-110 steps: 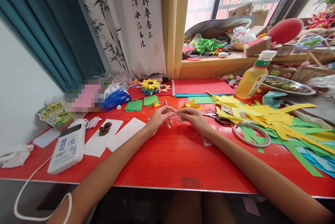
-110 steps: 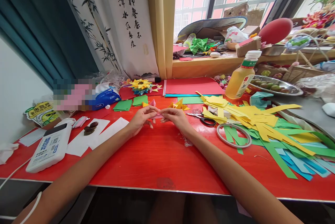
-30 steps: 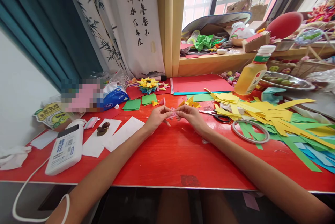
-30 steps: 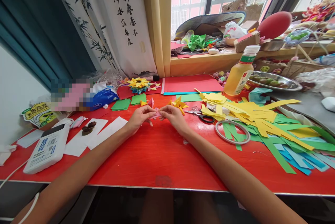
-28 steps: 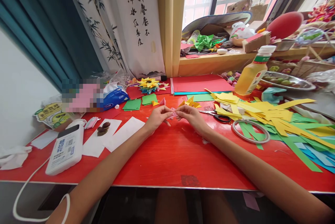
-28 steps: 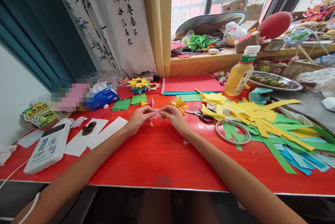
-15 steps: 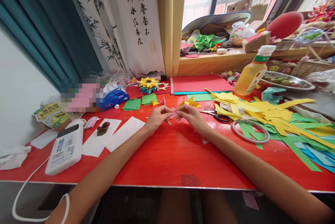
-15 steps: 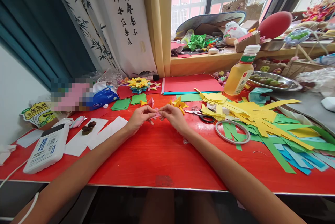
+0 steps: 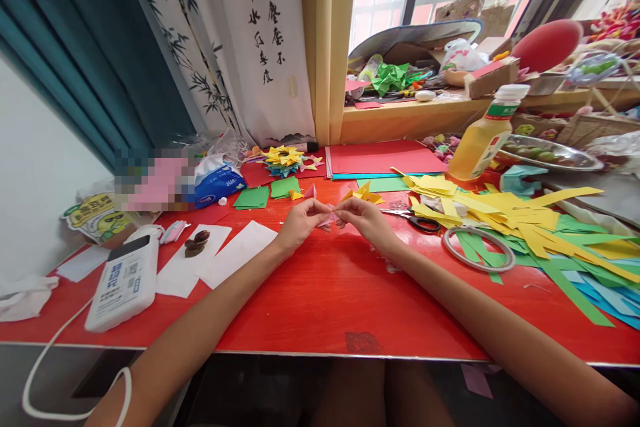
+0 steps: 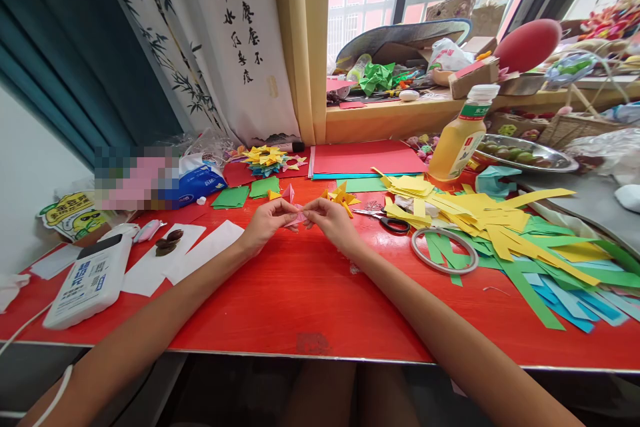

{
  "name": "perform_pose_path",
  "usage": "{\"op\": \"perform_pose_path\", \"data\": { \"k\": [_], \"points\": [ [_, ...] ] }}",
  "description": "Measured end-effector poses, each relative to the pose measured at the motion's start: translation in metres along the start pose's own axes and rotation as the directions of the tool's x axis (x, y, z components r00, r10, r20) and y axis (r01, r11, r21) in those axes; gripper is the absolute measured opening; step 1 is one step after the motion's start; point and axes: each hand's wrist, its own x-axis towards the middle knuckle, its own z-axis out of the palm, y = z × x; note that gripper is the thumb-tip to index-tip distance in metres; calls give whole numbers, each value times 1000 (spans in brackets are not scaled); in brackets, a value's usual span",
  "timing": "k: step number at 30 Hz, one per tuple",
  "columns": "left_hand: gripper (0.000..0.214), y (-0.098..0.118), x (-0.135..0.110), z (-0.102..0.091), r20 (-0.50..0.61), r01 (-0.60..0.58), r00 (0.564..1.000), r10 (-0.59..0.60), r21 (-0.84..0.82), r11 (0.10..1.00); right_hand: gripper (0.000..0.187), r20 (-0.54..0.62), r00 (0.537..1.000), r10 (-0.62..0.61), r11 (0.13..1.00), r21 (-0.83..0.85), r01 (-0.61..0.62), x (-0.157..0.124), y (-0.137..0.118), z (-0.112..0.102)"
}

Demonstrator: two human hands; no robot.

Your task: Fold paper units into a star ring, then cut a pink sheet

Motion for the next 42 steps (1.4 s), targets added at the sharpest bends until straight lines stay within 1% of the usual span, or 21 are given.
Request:
{"op": "perform_pose_path", "data": {
  "k": [3, 5, 8, 11, 15, 17, 20, 21, 23, 26, 30, 32, 34, 39, 42],
  "points": [
    [25, -1, 0, 0, -10, -52, 999, 52, -11, 999, 14, -2, 1000, 2, 1000, -7, -2, 0, 1, 0],
    [28, -2, 1, -1, 7, -59, 998, 59, -7, 998, 13, 0, 1000, 2, 1000, -11, -2, 0, 1, 0],
    [25, -4, 2, -3, 56, -18, 998, 18, 10, 1000, 14, -3, 1000, -1, 1000, -22, 1, 1, 2, -2],
    [22, -4, 2, -4, 87, 15, 996, -13, -24, 1000, 16, -5, 1000, -9, 1000, -29, 9, 2, 3, -4],
    [22, -3, 2, -3, 99, 30, 995, -23, -71, 997, 15, -2, 1000, -17, 999, -29, 17, 2, 5, -6],
    [24, -2, 2, -3, 80, 36, 996, -32, -57, 998, 14, -7, 1000, -18, 1000, -23, 18, 2, 6, -6],
    [30, -2, 4, -5, 5, 34, 999, -34, 28, 999, 14, -12, 1000, -7, 1000, -8, 7, 2, 6, -5],
    [30, -3, 5, -6, -2, 33, 999, -33, 76, 997, 15, -10, 1000, -4, 1000, -3, 4, 1, 5, -4],
    [28, -4, 6, -8, 19, 31, 999, -35, 211, 977, 15, -4, 1000, -4, 1000, 8, 4, 1, 5, -3],
    [36, -6, 6, -10, 52, 2, 998, -26, 411, 912, 15, 10, 1000, -13, 1000, 17, 13, 1, 5, -3],
    [35, -4, 2, -10, 74, -95, 995, 65, 529, 843, 14, 18, 1000, -13, 1000, 29, 12, 0, 4, -2],
    [34, -3, 1, -9, 90, -134, 991, 101, 567, 813, 13, 18, 1000, -15, 999, 33, 14, 0, 4, -2],
    [32, -2, 0, -9, 102, -145, 989, 105, 578, 803, 14, 24, 1000, -16, 999, 35, 15, 1, 4, -2],
    [30, -3, 0, -7, 94, -70, 995, 25, 514, 855, 15, 52, 999, -16, 1000, 26, 14, 1, 6, -3],
    [31, -3, 0, -7, 97, -77, 995, 31, 513, 855, 16, 71, 997, 8, 998, 57, -12, 1, 4, -3]
  ]
}}
